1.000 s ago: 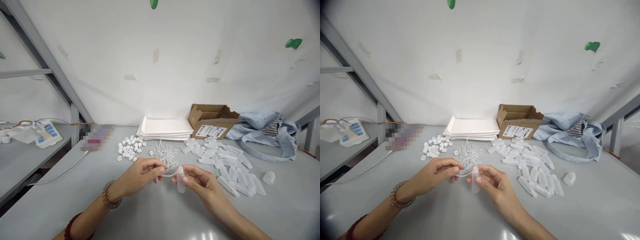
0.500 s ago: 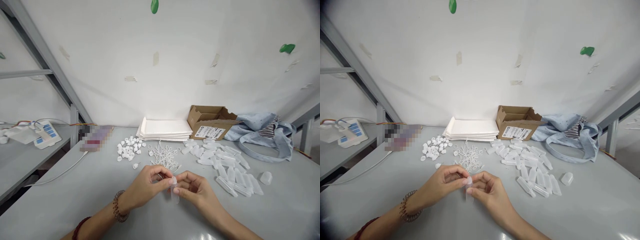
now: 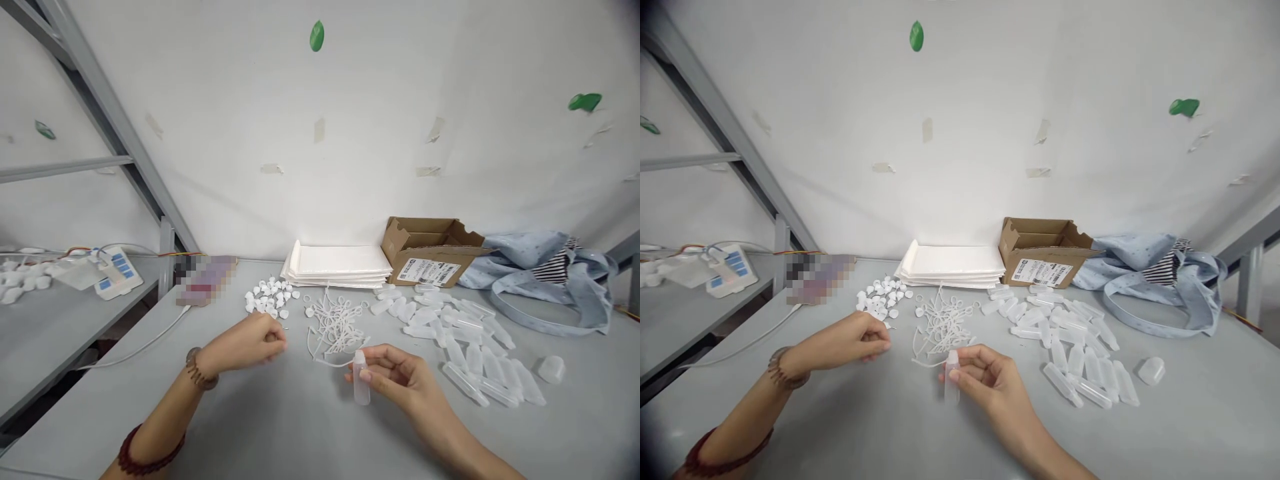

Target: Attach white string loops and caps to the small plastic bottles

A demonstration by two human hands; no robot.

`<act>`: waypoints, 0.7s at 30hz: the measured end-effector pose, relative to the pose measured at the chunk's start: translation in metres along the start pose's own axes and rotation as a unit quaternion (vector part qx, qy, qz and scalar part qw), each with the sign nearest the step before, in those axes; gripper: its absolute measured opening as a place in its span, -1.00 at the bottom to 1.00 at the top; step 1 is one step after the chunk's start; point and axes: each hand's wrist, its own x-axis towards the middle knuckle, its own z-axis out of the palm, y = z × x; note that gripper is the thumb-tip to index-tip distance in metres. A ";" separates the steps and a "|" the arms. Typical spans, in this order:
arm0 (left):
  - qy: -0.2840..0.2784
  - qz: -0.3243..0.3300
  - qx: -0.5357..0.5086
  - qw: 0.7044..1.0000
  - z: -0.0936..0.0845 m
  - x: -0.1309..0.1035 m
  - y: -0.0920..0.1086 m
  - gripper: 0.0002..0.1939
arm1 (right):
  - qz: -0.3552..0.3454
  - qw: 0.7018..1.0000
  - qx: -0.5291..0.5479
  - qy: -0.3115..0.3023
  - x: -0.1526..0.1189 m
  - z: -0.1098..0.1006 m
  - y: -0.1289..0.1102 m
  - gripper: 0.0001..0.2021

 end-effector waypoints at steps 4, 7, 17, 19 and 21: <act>0.059 -0.004 -0.002 0.998 -0.001 0.007 -0.010 -0.72 | 0.012 0.999 0.044 -0.022 0.001 0.000 -0.002 -0.73; 0.101 0.021 -0.052 0.993 0.007 0.001 0.005 -0.74 | 0.025 0.990 0.129 -0.044 0.003 0.001 -0.003 -0.77; 0.184 0.230 -0.064 0.954 0.078 -0.032 0.063 -0.39 | 0.021 0.935 0.313 -0.166 0.002 0.013 0.009 -0.78; 0.216 0.247 -0.046 0.943 0.085 -0.033 0.063 -0.40 | 0.017 0.932 0.317 -0.175 0.002 0.014 0.012 -0.77; 0.240 0.263 -0.028 0.934 0.088 -0.034 0.062 -0.41 | 0.017 0.929 0.321 -0.185 0.003 0.015 0.014 -0.76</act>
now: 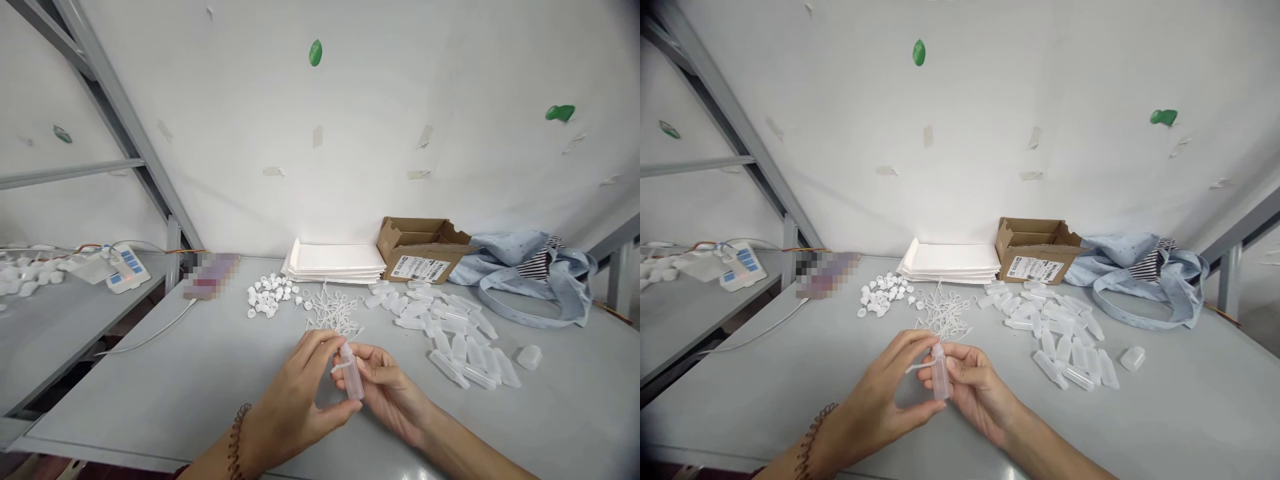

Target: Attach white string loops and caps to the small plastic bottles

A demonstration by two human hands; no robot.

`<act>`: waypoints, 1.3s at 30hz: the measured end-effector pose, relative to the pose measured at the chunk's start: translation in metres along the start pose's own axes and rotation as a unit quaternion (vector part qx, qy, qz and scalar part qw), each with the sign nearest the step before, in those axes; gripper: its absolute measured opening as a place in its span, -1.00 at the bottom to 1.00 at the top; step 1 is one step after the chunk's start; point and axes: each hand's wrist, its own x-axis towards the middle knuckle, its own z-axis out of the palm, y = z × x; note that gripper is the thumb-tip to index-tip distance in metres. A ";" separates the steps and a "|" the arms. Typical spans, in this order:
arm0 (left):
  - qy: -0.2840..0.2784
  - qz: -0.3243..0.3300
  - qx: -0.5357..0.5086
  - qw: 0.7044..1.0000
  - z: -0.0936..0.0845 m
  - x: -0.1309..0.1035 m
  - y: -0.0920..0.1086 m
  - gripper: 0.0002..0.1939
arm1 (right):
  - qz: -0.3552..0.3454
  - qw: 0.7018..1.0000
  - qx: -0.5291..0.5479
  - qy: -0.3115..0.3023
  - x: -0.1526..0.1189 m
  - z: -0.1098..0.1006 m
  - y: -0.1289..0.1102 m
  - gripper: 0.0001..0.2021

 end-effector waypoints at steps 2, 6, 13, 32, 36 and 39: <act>0.009 0.014 0.014 1.000 -0.001 -0.001 0.001 -0.44 | 0.007 1.000 -0.005 -0.008 0.001 -0.001 0.002 -0.75; -0.006 0.017 0.048 0.999 -0.005 -0.001 0.002 -0.58 | 0.016 0.998 -0.060 -0.006 0.001 -0.001 0.004 -0.74; -0.142 -0.039 0.157 0.977 -0.028 -0.003 -0.011 -0.75 | 0.008 0.943 -0.324 0.069 0.002 -0.007 -0.005 -0.70; -0.319 -0.131 0.277 0.897 -0.092 -0.012 -0.052 -0.70 | -0.049 0.917 -0.336 0.209 0.002 -0.015 -0.025 -0.73; -0.311 -0.155 0.251 0.903 -0.097 -0.017 -0.058 -0.66 | -0.058 0.916 -0.334 0.214 0.001 -0.016 -0.029 -0.75; -0.301 -0.167 0.236 0.909 -0.100 -0.020 -0.065 -0.64 | -0.063 0.914 -0.336 0.216 0.001 -0.016 -0.029 -0.74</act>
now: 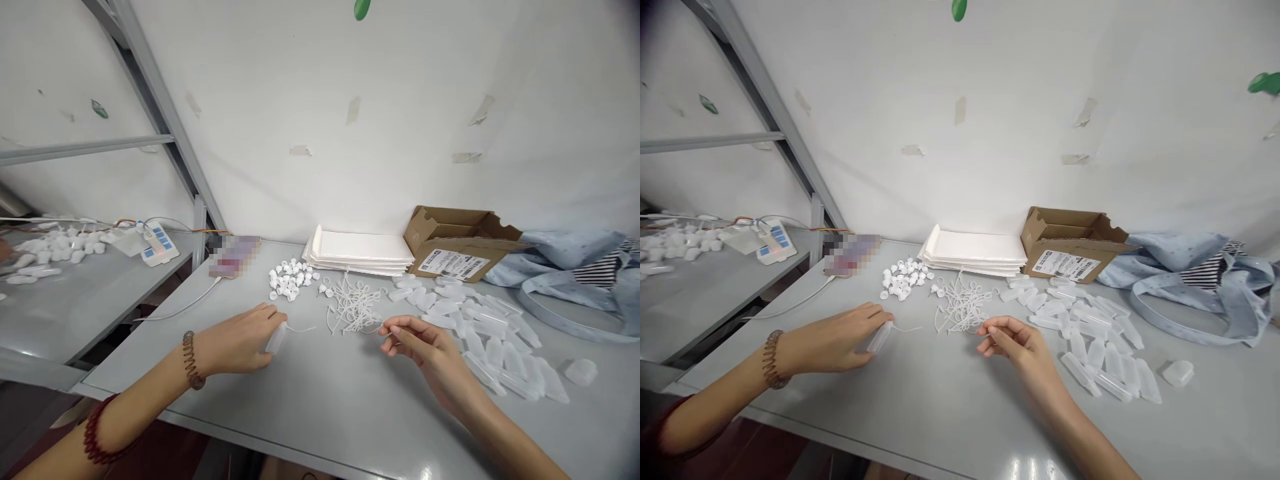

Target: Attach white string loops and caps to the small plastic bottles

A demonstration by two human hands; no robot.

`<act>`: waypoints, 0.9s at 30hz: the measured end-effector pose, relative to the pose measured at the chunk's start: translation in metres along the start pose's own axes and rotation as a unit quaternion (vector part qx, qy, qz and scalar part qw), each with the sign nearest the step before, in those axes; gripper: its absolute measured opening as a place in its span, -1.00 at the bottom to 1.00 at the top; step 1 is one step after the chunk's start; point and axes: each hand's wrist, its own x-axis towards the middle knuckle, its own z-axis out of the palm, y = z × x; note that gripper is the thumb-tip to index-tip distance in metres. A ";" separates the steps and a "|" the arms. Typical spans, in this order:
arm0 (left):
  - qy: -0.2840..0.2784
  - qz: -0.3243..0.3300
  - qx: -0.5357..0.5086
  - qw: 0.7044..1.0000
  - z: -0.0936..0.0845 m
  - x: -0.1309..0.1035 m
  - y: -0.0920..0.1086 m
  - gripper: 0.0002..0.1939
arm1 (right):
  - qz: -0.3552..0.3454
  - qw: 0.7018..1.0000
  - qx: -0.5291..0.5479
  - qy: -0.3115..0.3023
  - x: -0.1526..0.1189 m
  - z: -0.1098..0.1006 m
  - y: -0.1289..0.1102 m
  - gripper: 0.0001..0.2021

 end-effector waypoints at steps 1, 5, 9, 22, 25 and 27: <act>0.003 -0.002 -0.003 1.000 0.000 0.000 -0.002 -0.64 | -0.001 1.000 0.000 0.000 0.000 0.000 0.000 -0.74; 0.017 -0.011 -0.012 1.000 0.000 0.002 -0.011 -0.64 | 0.002 1.000 0.002 0.000 -0.001 0.001 0.000 -0.73; 0.028 -0.026 -0.023 0.999 0.001 0.005 -0.018 -0.59 | 0.000 1.000 0.000 -0.003 -0.002 0.000 -0.001 -0.74; 0.030 -0.036 -0.033 0.998 -0.002 0.011 -0.021 -0.38 | 0.002 1.000 -0.002 0.007 -0.002 -0.001 -0.003 -0.74; 0.035 -0.040 -0.033 0.998 -0.004 0.011 -0.019 -0.38 | 0.002 1.000 -0.001 0.011 -0.003 -0.001 -0.004 -0.74; 0.036 -0.044 -0.032 0.998 -0.005 0.011 -0.020 -0.39 | 0.000 1.000 0.000 0.013 -0.003 -0.001 -0.005 -0.74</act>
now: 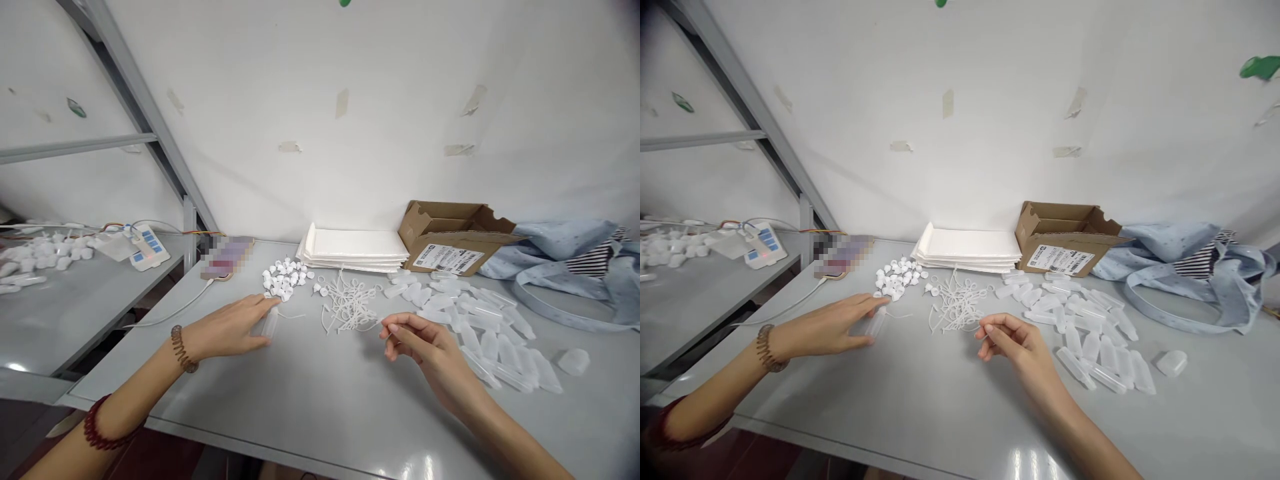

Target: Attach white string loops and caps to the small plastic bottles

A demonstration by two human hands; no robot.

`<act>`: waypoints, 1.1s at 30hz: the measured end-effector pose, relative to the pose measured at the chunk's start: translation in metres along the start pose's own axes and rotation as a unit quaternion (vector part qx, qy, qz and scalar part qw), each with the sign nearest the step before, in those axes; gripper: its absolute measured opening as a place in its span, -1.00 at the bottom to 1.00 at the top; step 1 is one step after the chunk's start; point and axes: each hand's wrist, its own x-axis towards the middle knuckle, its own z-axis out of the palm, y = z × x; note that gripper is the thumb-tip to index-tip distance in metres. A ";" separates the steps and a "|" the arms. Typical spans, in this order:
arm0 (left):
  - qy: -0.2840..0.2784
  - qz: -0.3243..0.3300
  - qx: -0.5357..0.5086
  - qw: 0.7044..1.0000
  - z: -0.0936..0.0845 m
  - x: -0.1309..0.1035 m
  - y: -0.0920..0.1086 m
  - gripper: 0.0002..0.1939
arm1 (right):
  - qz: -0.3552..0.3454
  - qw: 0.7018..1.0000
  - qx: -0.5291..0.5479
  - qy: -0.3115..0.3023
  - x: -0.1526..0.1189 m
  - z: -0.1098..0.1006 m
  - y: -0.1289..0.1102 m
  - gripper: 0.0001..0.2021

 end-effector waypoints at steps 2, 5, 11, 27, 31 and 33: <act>-0.004 -0.003 -0.001 1.000 0.000 0.001 -0.001 -0.41 | -0.002 1.000 0.000 -0.001 -0.001 0.000 0.000 -0.74; -0.009 -0.003 -0.006 1.000 0.001 0.002 -0.004 -0.42 | -0.002 1.000 -0.002 -0.005 -0.001 0.000 0.000 -0.74; -0.012 0.009 -0.009 1.000 0.002 0.004 -0.006 -0.48 | -0.004 1.000 -0.002 -0.011 -0.001 0.000 -0.001 -0.75; 0.128 0.109 -0.019 0.986 -0.007 0.019 0.057 -0.68 | -0.062 0.983 -0.171 0.017 0.002 -0.024 -0.016 -0.77; 0.077 0.138 0.003 0.987 0.004 0.051 0.088 -0.81 | -0.131 0.912 -0.382 0.079 0.011 -0.049 -0.017 -0.79; 0.065 0.124 0.023 0.990 0.009 0.062 0.091 -0.81 | -0.184 0.860 -0.460 0.120 0.015 -0.060 -0.014 -0.82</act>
